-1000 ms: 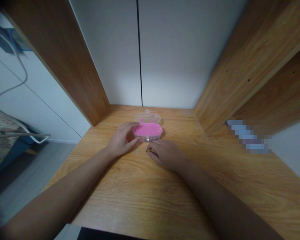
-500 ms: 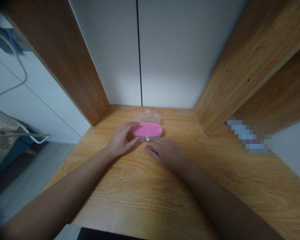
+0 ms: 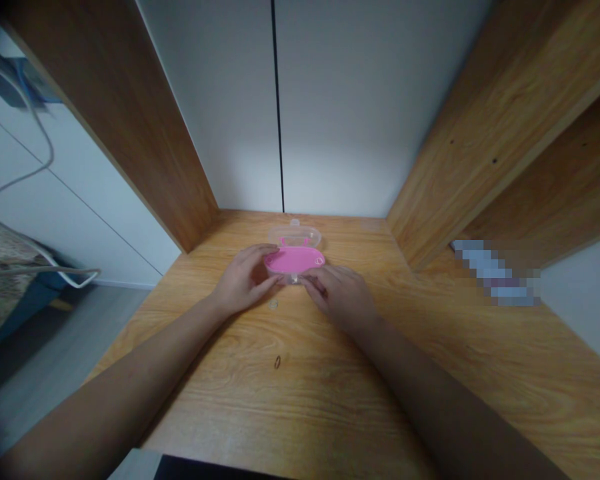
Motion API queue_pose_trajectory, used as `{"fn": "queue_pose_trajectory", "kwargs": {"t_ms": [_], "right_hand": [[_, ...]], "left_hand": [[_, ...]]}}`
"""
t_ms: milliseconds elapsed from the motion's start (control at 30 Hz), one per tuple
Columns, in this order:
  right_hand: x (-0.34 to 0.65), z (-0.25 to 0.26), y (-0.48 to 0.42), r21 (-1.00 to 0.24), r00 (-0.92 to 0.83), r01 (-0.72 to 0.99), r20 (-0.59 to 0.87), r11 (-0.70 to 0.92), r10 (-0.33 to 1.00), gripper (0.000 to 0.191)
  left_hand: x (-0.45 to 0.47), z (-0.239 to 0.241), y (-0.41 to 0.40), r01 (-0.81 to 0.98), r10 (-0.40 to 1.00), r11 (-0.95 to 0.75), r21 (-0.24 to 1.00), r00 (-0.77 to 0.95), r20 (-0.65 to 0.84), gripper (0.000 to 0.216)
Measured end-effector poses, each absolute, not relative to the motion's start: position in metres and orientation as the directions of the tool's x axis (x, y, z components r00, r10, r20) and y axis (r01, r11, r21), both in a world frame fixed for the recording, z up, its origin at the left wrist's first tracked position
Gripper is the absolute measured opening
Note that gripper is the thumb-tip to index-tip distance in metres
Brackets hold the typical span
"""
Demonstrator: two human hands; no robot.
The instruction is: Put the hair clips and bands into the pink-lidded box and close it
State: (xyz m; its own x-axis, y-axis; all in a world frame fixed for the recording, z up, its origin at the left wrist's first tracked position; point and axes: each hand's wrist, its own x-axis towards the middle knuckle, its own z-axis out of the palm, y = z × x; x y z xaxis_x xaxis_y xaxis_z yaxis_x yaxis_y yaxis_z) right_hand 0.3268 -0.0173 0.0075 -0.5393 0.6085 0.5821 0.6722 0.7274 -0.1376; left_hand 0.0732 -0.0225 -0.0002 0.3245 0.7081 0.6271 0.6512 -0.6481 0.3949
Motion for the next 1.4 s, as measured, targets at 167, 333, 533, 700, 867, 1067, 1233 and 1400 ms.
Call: {"fn": "queue_pose_trajectory", "kwargs": {"t_ms": [167, 333, 533, 700, 867, 1067, 1233, 1400], "right_hand": [[0.3256, 0.0073, -0.0169, -0.139, -0.569, 0.643, 0.570, 0.753, 0.592, 0.018], [0.3238, 0.0061, -0.0180, -0.154, -0.608, 0.625, 0.518, 0.766, 0.601, 0.018], [0.3247, 0.0074, -0.0175, -0.173, -0.607, 0.625, 0.506, 0.761, 0.613, 0.016], [0.3236, 0.0085, -0.0184, -0.189, -0.602, 0.626, 0.500, 0.757, 0.622, 0.016], [0.3236, 0.0083, -0.0193, -0.170, -0.598, 0.630, 0.515, 0.758, 0.613, 0.016], [0.3245, 0.0104, -0.0191, -0.134, -0.548, 0.634, 0.617, 0.762, 0.565, 0.015], [0.3252, 0.0127, -0.0193, -0.188, -0.454, 0.653, 0.678, 0.734, 0.578, 0.014], [0.3246, 0.0093, -0.0159, -0.260, -0.300, 0.678, 0.756, 0.687, 0.582, 0.013]], "left_hand": [[0.0736, 0.0004, -0.0228, 0.653, 0.709, -0.647, 0.394, 0.325, 0.626, 0.047], [0.0734, -0.0001, -0.0228, 0.663, 0.714, -0.637, 0.392, 0.316, 0.625, 0.048], [0.0732, 0.0001, -0.0227, 0.662, 0.725, -0.633, 0.401, 0.323, 0.608, 0.048], [0.0732, 0.0012, -0.0231, 0.663, 0.727, -0.631, 0.402, 0.324, 0.606, 0.048], [0.0736, 0.0009, -0.0235, 0.662, 0.725, -0.631, 0.404, 0.318, 0.612, 0.047], [0.0736, 0.0007, -0.0232, 0.656, 0.715, -0.641, 0.398, 0.322, 0.621, 0.047], [0.0731, -0.0002, -0.0225, 0.626, 0.683, -0.678, 0.385, 0.342, 0.646, 0.050], [0.0737, 0.0007, -0.0238, 0.611, 0.664, -0.696, 0.377, 0.347, 0.662, 0.049]]}}
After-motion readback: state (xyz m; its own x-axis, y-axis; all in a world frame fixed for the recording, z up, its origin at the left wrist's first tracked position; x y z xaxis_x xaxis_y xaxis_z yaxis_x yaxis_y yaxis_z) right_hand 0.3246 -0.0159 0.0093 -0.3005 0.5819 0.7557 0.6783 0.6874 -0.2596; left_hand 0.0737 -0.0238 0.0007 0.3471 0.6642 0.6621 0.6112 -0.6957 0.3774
